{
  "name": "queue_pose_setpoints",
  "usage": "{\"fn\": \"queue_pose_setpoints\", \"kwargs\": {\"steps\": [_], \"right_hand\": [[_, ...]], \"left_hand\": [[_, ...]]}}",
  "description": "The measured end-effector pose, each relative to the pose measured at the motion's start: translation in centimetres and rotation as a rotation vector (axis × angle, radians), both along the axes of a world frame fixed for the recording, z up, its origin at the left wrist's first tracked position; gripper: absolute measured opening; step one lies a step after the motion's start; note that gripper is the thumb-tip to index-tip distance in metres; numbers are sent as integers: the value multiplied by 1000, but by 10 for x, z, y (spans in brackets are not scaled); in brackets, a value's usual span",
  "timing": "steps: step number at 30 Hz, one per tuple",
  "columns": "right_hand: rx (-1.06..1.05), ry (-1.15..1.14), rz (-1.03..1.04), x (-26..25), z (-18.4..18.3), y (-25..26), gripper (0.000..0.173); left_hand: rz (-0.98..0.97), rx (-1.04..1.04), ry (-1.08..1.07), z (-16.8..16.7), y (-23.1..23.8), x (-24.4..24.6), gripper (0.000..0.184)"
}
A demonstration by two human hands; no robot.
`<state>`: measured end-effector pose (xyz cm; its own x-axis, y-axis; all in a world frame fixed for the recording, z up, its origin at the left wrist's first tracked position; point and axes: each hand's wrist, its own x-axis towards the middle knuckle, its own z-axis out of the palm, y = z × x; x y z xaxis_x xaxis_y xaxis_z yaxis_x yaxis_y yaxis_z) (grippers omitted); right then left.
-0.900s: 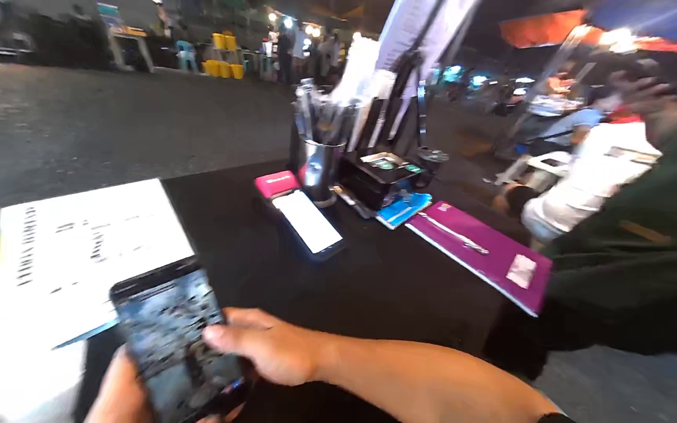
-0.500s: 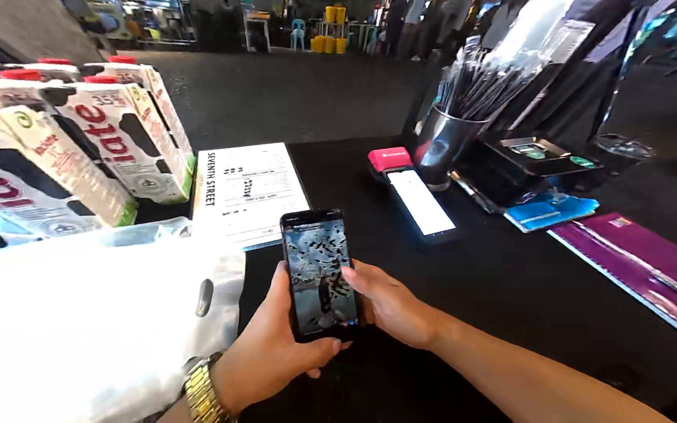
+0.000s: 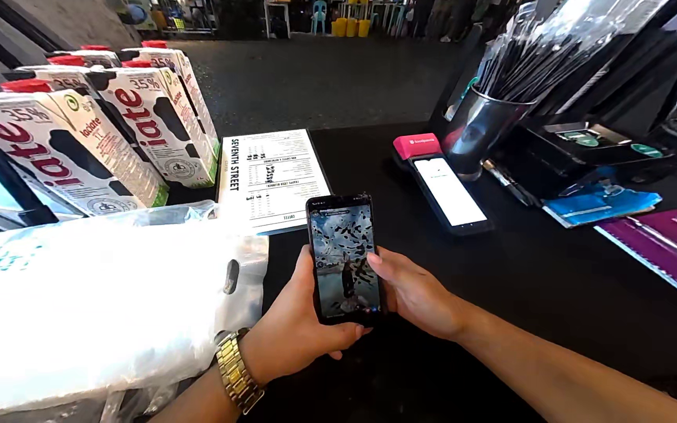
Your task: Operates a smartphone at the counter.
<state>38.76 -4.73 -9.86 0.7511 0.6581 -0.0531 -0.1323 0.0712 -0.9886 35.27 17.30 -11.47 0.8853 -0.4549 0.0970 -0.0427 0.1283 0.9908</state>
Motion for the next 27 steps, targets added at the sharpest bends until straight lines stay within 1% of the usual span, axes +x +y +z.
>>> {"fn": "queue_pose_setpoints", "kwargs": {"steps": [4, 8, 15, 23, 27], "right_hand": [[8, -8, 12, 1, 0, 0, 49], [6, -12, 15, 2, 0, -1, 50], [7, -20, 8, 1, 0, 0, 51], [3, -7, 0, 1, 0, -1, 51], [-3, -29, -36, -1, 1, 1, 43]], "left_hand": [[-4, -9, -22, -1, 0, 0, 104], [-5, -3, -19, 0, 0, 1, 100], [-17, -28, -11, -1, 0, 0, 100], [-10, -10, -21, 0, -1, 0, 101], [-15, -8, -23, 0, -1, 0, 104]]}}
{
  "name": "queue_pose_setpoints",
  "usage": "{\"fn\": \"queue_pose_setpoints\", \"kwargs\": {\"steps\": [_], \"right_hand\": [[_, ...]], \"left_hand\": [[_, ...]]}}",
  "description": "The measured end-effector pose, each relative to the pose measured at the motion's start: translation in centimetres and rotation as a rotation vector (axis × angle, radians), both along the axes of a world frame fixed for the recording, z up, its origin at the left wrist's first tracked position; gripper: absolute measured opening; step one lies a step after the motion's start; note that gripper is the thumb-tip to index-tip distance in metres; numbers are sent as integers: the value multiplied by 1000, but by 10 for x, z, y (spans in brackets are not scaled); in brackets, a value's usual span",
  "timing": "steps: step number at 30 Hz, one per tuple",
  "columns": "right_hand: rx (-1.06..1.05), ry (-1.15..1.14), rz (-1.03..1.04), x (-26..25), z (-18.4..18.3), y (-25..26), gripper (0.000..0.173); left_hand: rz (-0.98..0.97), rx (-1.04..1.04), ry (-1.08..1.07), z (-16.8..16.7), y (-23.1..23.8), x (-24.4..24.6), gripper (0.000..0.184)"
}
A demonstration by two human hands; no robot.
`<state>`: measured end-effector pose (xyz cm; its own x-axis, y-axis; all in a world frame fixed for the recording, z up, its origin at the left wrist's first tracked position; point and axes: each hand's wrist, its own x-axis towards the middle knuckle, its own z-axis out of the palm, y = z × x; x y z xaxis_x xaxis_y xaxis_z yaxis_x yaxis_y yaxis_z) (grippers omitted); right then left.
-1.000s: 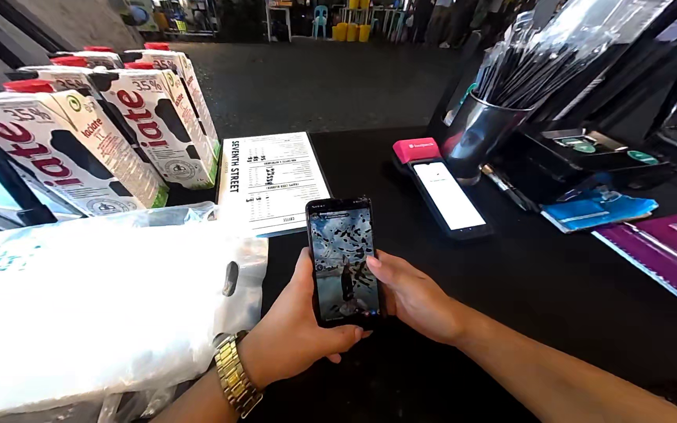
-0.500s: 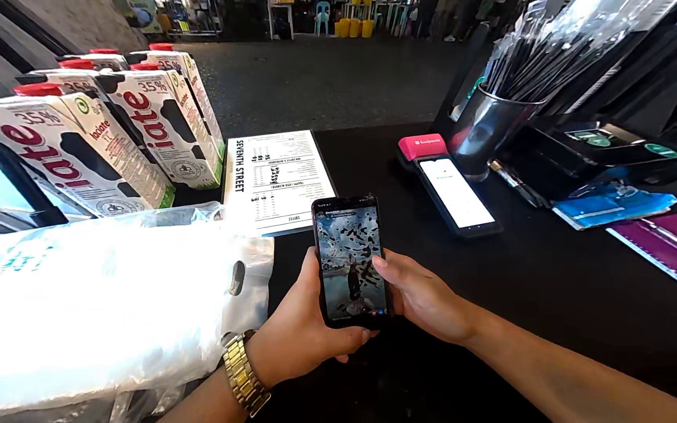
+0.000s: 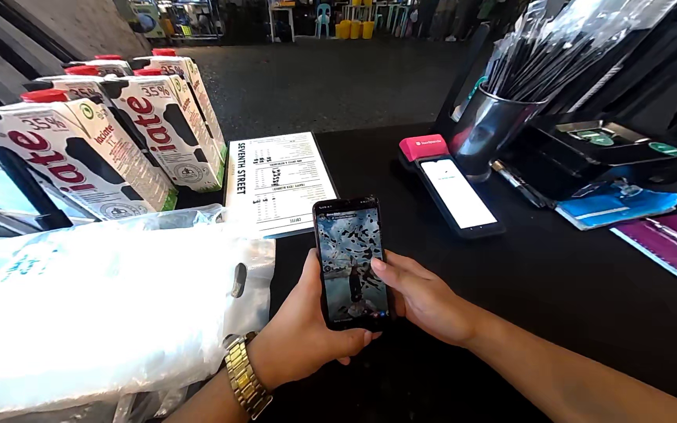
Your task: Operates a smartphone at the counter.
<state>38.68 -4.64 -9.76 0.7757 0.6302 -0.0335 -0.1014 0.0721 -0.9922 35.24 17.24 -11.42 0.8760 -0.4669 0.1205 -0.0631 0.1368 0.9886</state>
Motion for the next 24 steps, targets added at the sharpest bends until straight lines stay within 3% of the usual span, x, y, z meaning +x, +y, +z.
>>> {"fn": "queue_pose_setpoints", "kwargs": {"steps": [24], "right_hand": [[33, -16, 58, 2, -1, -2, 49]], "left_hand": [[-3, 1, 7, 0, 0, 1, 99]]}}
